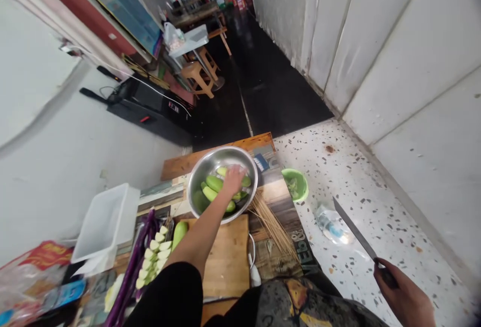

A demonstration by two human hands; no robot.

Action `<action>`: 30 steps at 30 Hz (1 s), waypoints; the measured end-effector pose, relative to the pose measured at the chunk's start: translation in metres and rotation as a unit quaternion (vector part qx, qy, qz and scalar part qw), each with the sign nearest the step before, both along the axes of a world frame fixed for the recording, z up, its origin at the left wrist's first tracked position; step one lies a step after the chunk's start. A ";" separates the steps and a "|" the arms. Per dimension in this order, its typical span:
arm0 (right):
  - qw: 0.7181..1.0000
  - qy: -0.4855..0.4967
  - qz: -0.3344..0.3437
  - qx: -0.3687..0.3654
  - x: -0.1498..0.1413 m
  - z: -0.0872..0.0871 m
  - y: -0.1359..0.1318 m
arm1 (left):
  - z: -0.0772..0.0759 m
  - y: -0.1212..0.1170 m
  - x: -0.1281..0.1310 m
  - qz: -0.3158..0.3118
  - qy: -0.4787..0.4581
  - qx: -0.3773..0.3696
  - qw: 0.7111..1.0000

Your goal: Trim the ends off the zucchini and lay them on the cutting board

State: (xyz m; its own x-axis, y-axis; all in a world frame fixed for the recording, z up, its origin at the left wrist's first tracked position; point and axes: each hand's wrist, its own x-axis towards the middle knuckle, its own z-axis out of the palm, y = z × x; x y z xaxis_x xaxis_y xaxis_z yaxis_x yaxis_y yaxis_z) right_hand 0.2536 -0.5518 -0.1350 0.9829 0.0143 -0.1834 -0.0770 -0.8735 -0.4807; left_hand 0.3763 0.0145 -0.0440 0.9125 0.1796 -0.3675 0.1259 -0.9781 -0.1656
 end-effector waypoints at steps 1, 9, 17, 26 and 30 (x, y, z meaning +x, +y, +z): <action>1.000 0.018 0.006 0.000 0.006 0.004 0.005 | -0.006 0.012 -0.003 -0.006 0.043 0.001 0.999; 0.997 0.039 0.064 0.018 0.026 0.027 0.039 | -0.036 0.034 0.013 -0.086 0.012 -0.052 0.995; 0.977 -0.087 0.186 0.062 0.022 0.034 0.079 | 0.049 0.020 -0.009 -0.167 -0.079 -0.047 0.982; 0.847 -0.155 0.465 0.206 0.063 0.100 0.204 | 0.120 -0.059 -0.217 0.099 -0.048 -0.070 0.991; 0.794 -0.062 0.589 0.139 0.044 0.127 0.276 | 0.075 -0.049 -0.272 0.280 0.009 -0.075 0.957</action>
State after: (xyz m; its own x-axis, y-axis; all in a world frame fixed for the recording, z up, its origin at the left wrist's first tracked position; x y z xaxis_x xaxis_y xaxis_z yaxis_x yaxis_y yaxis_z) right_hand 0.2979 -0.2759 -0.0083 0.2685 0.9595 0.0850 0.7767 -0.1634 -0.6083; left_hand 0.1042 -0.0349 0.0306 0.6813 0.5831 -0.4425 0.6360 -0.7708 -0.0365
